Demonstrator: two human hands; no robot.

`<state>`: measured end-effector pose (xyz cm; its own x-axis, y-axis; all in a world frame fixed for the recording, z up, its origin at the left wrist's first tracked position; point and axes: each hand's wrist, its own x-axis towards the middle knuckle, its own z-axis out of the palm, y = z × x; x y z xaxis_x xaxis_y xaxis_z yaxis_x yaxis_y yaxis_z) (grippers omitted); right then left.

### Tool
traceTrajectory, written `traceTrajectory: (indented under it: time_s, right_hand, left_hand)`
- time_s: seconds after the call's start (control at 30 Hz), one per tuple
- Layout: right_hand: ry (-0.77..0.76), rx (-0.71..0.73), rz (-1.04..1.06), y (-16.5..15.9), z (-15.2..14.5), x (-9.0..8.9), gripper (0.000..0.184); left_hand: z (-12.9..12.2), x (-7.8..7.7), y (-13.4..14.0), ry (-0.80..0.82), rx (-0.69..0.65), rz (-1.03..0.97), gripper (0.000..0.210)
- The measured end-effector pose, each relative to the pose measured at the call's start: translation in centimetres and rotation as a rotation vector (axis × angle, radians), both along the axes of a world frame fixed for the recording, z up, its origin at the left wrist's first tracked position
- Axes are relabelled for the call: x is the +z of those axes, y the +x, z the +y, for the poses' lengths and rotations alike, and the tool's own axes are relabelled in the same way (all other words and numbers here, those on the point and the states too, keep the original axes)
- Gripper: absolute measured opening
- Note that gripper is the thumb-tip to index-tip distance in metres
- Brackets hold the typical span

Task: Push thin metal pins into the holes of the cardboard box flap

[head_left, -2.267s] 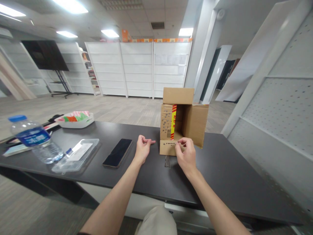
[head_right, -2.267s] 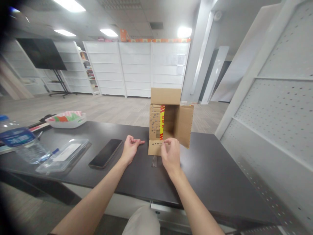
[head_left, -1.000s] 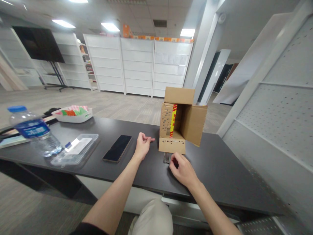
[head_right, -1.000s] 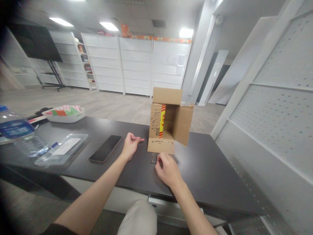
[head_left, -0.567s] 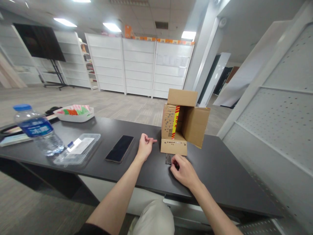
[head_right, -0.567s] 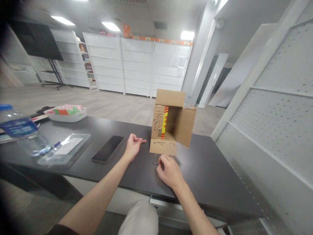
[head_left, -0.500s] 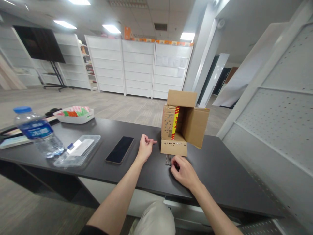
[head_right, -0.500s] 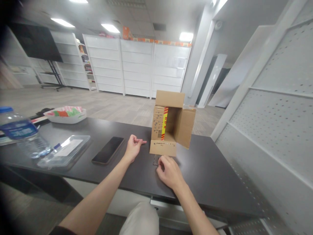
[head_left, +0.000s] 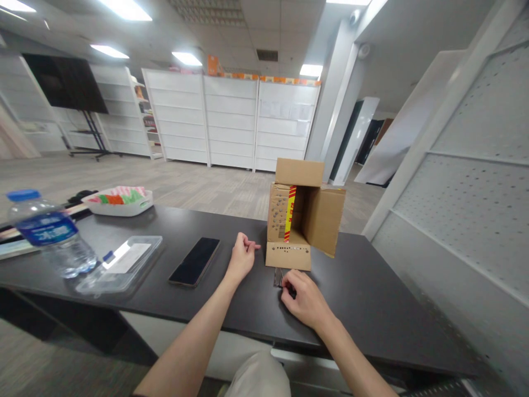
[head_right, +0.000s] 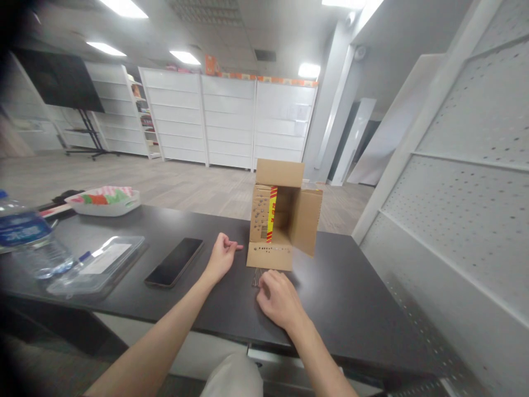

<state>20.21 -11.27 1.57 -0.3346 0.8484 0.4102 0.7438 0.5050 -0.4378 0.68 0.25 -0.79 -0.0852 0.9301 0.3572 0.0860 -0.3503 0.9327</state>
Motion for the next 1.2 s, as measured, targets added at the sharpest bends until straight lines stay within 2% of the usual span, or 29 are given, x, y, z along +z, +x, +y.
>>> traceTrajectory:
  time_s: [0.3, 0.57, 0.7, 1.0, 1.2]
  right_hand:
    - [0.014, 0.022, -0.014, -0.1, 0.1, 0.1, 0.017]
    - [0.025, 0.022, -0.013, -0.1, 0.1, 0.2, 0.020]
    - [0.034, 0.017, -0.015, -0.1, 0.1, 0.2, 0.020]
    - [0.022, 0.011, 0.005, -0.1, 0.0, 0.2, 0.017]
    - [0.007, -0.019, 0.071, 0.0, 0.3, 0.1, 0.013]
  left_hand:
    - [-0.9, 1.0, 0.2, 0.042, 0.043, 0.232, 0.016]
    - [-1.3, 1.6, 0.5, 0.071, 0.067, 0.311, 0.016]
    - [-1.6, 1.7, 0.6, 0.106, 0.086, 0.365, 0.015]
    - [-2.2, 1.9, 1.3, 0.160, 0.151, 0.643, 0.019]
    - [-2.5, 2.1, 1.4, 0.161, 0.127, 0.713, 0.018]
